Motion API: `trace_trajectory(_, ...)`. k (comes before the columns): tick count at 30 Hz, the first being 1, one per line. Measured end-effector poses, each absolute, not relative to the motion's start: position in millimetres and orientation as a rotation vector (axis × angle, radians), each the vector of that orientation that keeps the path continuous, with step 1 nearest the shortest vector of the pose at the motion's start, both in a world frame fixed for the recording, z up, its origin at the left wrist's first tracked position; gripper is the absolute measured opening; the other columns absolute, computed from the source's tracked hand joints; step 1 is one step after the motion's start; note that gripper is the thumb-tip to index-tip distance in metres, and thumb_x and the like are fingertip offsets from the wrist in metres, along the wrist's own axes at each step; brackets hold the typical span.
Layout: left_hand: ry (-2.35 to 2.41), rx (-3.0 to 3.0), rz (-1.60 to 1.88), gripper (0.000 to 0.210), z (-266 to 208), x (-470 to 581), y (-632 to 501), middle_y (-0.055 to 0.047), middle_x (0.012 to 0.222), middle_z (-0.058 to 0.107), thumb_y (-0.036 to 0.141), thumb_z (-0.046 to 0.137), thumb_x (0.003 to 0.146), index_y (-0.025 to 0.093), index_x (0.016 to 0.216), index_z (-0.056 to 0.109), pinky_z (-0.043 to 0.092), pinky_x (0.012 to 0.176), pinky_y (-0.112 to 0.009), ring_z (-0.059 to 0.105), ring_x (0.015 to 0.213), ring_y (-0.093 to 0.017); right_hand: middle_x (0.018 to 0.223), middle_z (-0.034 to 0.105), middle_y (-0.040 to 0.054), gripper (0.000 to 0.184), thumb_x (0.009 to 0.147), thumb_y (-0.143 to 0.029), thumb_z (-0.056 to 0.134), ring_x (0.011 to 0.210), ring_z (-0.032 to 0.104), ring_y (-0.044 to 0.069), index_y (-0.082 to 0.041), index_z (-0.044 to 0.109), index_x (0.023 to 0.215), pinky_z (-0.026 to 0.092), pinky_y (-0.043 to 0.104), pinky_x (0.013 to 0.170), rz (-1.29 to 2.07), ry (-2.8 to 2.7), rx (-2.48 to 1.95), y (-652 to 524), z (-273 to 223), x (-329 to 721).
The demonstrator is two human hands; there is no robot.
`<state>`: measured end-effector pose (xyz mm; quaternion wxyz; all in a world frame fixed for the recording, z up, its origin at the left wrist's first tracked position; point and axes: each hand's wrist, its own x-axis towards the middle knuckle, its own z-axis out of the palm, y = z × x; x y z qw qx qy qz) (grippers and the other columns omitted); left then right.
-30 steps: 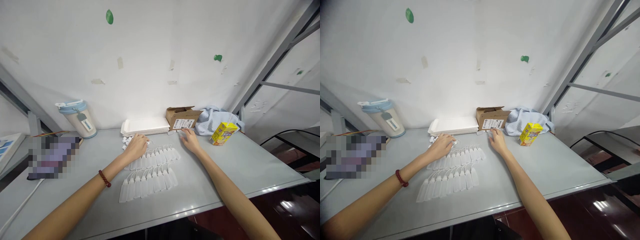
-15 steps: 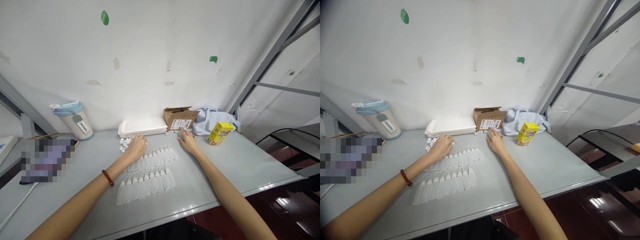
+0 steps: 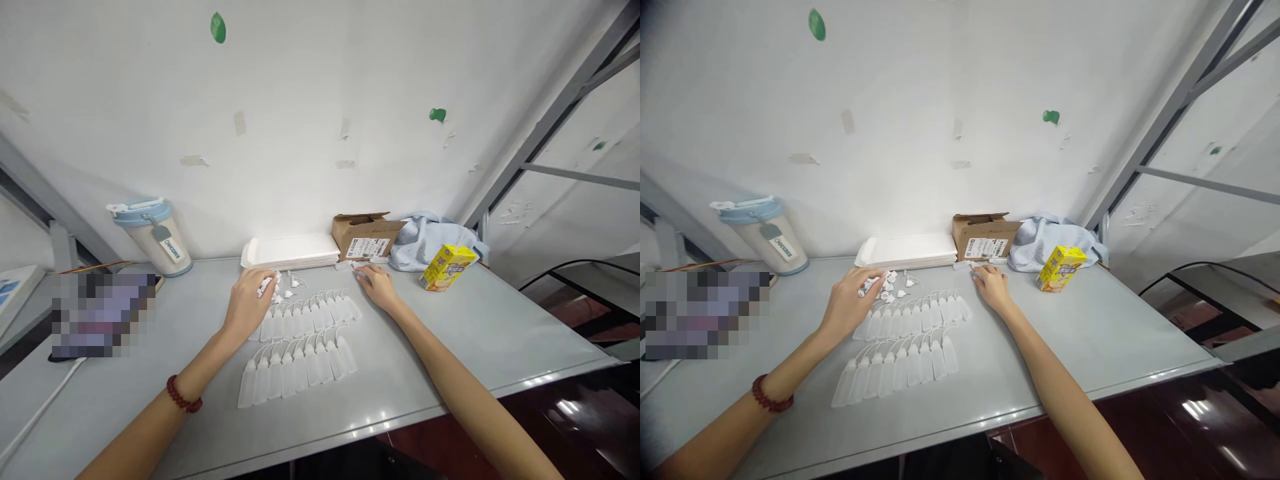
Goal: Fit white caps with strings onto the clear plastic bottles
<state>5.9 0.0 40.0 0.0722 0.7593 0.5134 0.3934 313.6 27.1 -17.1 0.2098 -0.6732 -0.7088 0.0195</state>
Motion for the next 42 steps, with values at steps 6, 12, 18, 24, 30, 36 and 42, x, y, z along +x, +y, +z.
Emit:
trace_trajectory(6,1.496,1.945,1.109,0.023,46.7,9.9,-14.4,-0.003,0.087,0.07,0.038,0.051,0.08,0.021,0.085,0.065,0.045,0.067,-0.028,0.059,0.079,-0.019,0.103,0.063,0.0093,0.027,0.084,-0.021,0.042,0.1,0.052,0.027,-0.022,0.063,0.101,0.037,0.04,0.082,0.067,-1.894,-1.839,26.0,-17.6,315.5)
trace_trajectory(12,1.326,1.695,1.068,0.024,48.3,17.6,-27.0,-0.004,0.086,0.07,0.037,0.057,0.077,0.02,0.094,0.059,0.046,0.074,-0.032,0.062,0.083,-0.02,0.093,0.063,0.01,0.022,0.08,-0.023,0.041,0.092,0.053,0.026,-0.019,0.06,0.091,0.038,0.037,0.081,0.159,-1.788,-1.745,16.3,-5.1,309.0)
trace_trajectory(18,1.101,1.498,1.059,0.021,49.8,22.8,-37.7,-0.003,0.077,0.07,0.035,0.06,0.077,0.02,0.087,0.051,0.049,0.072,-0.032,0.064,0.078,-0.018,0.09,0.062,0.0063,0.019,0.083,-0.034,0.042,0.085,0.056,0.019,-0.019,0.054,0.086,0.043,0.03,0.074,0.457,-1.817,-1.542,-3.5,15.1,282.8)
trace_trajectory(24,1.05,1.432,1.024,0.014,50.3,27.1,-42.1,-0.003,0.077,0.069,0.031,0.06,0.076,0.017,0.077,0.058,0.049,0.069,-0.03,0.062,0.071,-0.015,0.08,0.057,0.0016,0.023,0.079,-0.042,0.057,0.074,0.053,0.014,-0.02,0.05,0.082,0.042,0.025,0.065,1.074,-1.708,-1.18,-25.0,28.3,253.2)
trace_trajectory(30,1.0,1.369,0.971,0.017,47.7,30.6,-43.0,-0.004,0.08,0.069,0.03,0.061,0.076,0.017,0.086,0.062,0.048,0.069,-0.028,0.06,0.069,-0.013,0.078,0.057,0.0001,0.025,0.075,-0.038,0.066,0.067,0.049,0.011,-0.018,0.051,0.079,0.037,0.023,0.059,1.416,-1.578,-0.971,-36.5,31.2,237.7)
trace_trajectory(36,1.012,1.351,0.932,0.018,49.4,31.2,-44.7,-0.003,0.079,0.069,0.03,0.063,0.075,0.016,0.088,0.065,0.047,0.069,-0.026,0.059,0.069,-0.013,0.077,0.06,-0.0006,0.022,0.075,-0.031,0.069,0.071,0.055,0.011,-0.018,0.052,0.079,0.038,0.024,0.062,1.584,-1.505,-0.887,-38.5,32.5,237.3)
trace_trajectory(42,0.989,1.324,0.919,0.02,47.6,30.9,-44.2,-0.003,0.078,0.069,0.03,0.066,0.074,0.016,0.087,0.066,0.046,0.068,-0.024,0.06,0.07,-0.013,0.078,0.063,0.0007,0.021,0.074,-0.029,0.07,0.074,0.06,0.013,-0.017,0.053,0.078,0.042,0.025,0.066,1.675,-1.47,-0.833,-41.1,35.7,238.6)
